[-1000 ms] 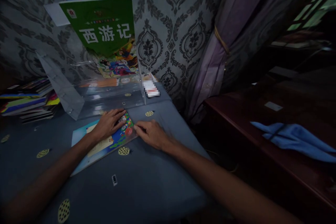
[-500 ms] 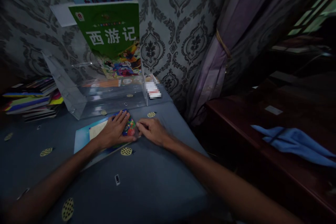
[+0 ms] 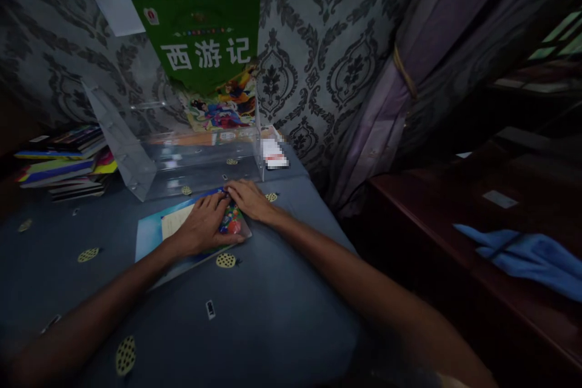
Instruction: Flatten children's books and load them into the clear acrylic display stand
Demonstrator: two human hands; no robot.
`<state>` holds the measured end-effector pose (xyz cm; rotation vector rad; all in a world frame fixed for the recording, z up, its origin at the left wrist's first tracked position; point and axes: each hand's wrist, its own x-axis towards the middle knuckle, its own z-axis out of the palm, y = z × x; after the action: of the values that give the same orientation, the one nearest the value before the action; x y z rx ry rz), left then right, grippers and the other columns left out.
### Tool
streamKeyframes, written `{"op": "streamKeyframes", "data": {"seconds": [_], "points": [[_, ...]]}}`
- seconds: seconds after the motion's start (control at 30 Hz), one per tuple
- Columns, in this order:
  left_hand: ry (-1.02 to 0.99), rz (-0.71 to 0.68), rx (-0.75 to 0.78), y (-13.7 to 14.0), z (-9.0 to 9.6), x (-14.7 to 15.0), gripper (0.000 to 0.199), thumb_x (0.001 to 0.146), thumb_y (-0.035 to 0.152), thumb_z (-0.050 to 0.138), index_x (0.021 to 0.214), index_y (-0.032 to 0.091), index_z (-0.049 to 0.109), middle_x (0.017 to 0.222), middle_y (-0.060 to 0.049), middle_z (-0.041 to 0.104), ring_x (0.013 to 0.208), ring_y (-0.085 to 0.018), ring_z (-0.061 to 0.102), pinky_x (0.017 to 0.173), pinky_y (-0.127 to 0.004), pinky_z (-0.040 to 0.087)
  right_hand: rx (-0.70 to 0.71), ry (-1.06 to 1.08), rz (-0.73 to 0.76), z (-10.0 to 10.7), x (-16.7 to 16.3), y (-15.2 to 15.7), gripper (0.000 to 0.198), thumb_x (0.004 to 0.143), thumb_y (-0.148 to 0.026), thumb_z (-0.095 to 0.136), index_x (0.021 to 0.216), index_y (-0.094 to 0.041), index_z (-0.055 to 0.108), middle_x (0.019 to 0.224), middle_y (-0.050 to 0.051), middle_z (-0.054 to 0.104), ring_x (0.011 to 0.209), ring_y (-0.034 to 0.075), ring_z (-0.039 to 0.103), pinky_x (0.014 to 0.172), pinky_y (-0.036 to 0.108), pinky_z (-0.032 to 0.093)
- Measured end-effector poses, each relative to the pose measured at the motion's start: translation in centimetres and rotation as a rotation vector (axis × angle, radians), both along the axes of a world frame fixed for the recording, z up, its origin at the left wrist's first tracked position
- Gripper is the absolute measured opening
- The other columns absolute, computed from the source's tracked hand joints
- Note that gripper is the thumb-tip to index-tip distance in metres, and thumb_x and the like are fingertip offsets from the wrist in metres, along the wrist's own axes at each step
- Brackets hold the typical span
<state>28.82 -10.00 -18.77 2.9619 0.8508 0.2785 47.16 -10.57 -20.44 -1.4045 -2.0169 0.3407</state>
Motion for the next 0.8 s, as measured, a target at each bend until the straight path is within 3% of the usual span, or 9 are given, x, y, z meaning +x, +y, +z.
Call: {"op": "streamKeyframes", "data": {"seconds": [0.37,0.5,0.63,0.8], "points": [[-0.023,0.002,-0.050,0.2,-0.4,-0.3,0.092,0.077,0.082,0.050,0.137,0.012,0.040,0.138,-0.021,0.049,0.131,-0.038,0.045,0.109,-0.056,0.031,0.064,0.039,0.021,0.0,1.2,-8.7,0.030,0.102,-0.025,0.041,0.114,-0.018,0.067,0.105,0.009,0.074,0.098,0.022,0.067,0.089,0.038,0.051],[-0.008,0.009,-0.060,0.1,-0.4,-0.2,0.094,0.077,0.081,0.052,0.135,0.006,0.042,0.137,-0.025,0.049,0.130,-0.040,0.045,0.109,-0.056,0.031,0.109,-0.032,0.031,0.3,0.9,-12.0,0.030,0.101,-0.024,0.041,0.118,-0.019,0.066,0.098,0.008,0.074,0.092,0.021,0.067,0.086,0.038,0.051],[0.026,0.010,-0.073,0.1,0.1,-0.1,0.094,0.080,0.078,0.053,0.137,0.005,0.041,0.142,-0.026,0.045,0.134,-0.040,0.041,0.110,-0.054,0.029,0.184,-0.200,0.012,0.3,0.4,-13.4,0.029,0.101,-0.023,0.042,0.115,-0.019,0.068,0.097,0.009,0.073,0.093,0.021,0.067,0.083,0.037,0.051],[0.094,-0.043,-0.125,2.0,1.4,-3.7,0.068,0.093,0.066,0.045,0.143,0.020,0.039,0.152,-0.016,0.040,0.138,-0.032,0.038,0.111,-0.049,0.030,0.254,-0.413,-0.029,0.3,-0.4,-13.7,0.029,0.101,-0.021,0.042,0.119,-0.016,0.065,0.102,0.011,0.074,0.094,0.022,0.066,0.084,0.038,0.049]]}}
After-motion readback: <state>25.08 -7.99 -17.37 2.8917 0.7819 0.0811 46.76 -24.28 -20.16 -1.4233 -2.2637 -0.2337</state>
